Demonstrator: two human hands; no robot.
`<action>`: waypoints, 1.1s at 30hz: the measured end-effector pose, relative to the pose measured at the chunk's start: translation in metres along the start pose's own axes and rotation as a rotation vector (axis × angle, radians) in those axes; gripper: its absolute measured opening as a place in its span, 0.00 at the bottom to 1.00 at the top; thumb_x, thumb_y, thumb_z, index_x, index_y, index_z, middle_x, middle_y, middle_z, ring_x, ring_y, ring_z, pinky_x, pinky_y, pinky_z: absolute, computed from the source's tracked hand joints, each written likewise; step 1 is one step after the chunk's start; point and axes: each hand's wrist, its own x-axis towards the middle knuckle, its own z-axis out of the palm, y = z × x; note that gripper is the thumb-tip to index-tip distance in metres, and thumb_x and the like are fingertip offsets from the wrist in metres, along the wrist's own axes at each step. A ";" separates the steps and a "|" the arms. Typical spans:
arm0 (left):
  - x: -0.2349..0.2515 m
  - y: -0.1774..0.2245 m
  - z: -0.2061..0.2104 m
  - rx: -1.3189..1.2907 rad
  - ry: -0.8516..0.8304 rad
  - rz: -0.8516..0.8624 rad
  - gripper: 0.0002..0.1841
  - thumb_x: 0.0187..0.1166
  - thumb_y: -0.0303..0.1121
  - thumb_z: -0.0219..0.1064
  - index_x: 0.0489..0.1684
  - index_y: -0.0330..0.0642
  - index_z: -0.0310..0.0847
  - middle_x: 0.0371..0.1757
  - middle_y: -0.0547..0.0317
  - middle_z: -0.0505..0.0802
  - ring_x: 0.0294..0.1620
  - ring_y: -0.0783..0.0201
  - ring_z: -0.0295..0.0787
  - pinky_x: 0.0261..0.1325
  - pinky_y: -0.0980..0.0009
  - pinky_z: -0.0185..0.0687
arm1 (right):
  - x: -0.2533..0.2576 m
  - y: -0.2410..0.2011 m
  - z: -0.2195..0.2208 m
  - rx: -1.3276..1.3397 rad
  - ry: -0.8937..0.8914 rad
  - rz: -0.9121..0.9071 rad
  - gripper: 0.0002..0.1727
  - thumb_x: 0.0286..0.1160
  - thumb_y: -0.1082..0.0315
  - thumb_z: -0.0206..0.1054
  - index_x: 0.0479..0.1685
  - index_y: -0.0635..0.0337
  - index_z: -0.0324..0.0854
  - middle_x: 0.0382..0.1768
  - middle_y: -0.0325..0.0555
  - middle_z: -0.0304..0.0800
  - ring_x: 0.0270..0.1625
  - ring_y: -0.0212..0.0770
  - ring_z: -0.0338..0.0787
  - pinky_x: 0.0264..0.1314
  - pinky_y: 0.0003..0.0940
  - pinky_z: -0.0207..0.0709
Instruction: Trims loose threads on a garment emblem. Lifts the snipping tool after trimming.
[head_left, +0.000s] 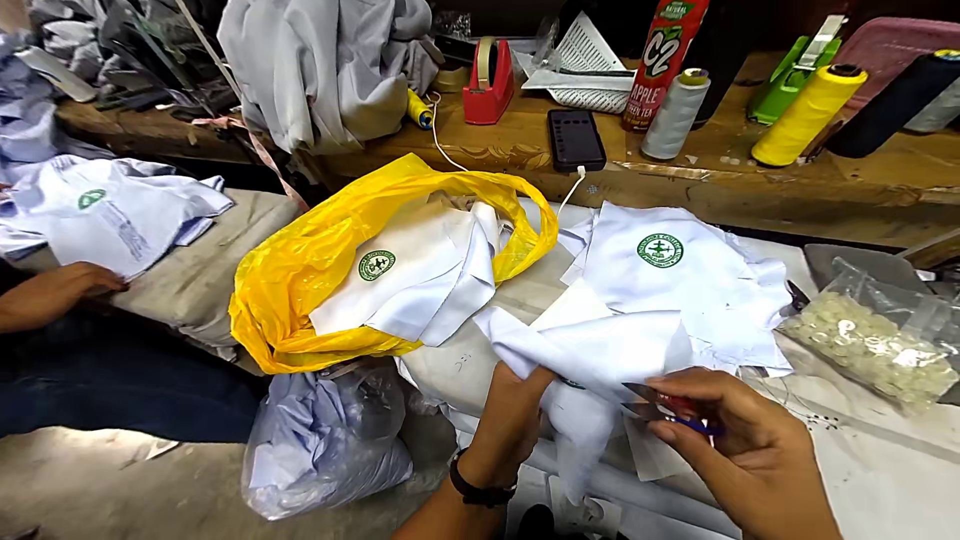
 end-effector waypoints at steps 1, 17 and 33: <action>0.002 -0.001 0.000 -0.011 0.000 -0.044 0.10 0.81 0.16 0.54 0.46 0.39 0.78 0.36 0.64 0.95 0.40 0.72 0.94 0.50 0.71 0.92 | 0.003 -0.004 -0.002 0.140 -0.098 0.050 0.13 0.80 0.55 0.71 0.57 0.48 0.86 0.49 0.27 0.95 0.44 0.15 0.89 0.41 0.09 0.81; 0.003 0.005 -0.014 0.006 0.009 -0.204 0.10 0.90 0.27 0.53 0.56 0.33 0.78 0.41 0.56 0.96 0.42 0.67 0.95 0.52 0.67 0.93 | 0.034 -0.024 -0.006 0.240 -0.182 0.121 0.12 0.78 0.57 0.72 0.54 0.49 0.87 0.49 0.30 0.96 0.50 0.27 0.94 0.53 0.24 0.90; -0.002 0.008 -0.010 0.004 -0.053 -0.090 0.08 0.80 0.18 0.62 0.52 0.34 0.79 0.41 0.58 0.96 0.43 0.67 0.96 0.53 0.68 0.93 | 0.055 0.029 0.015 0.038 0.166 0.220 0.10 0.78 0.71 0.66 0.54 0.63 0.80 0.43 0.35 0.94 0.48 0.25 0.93 0.55 0.23 0.87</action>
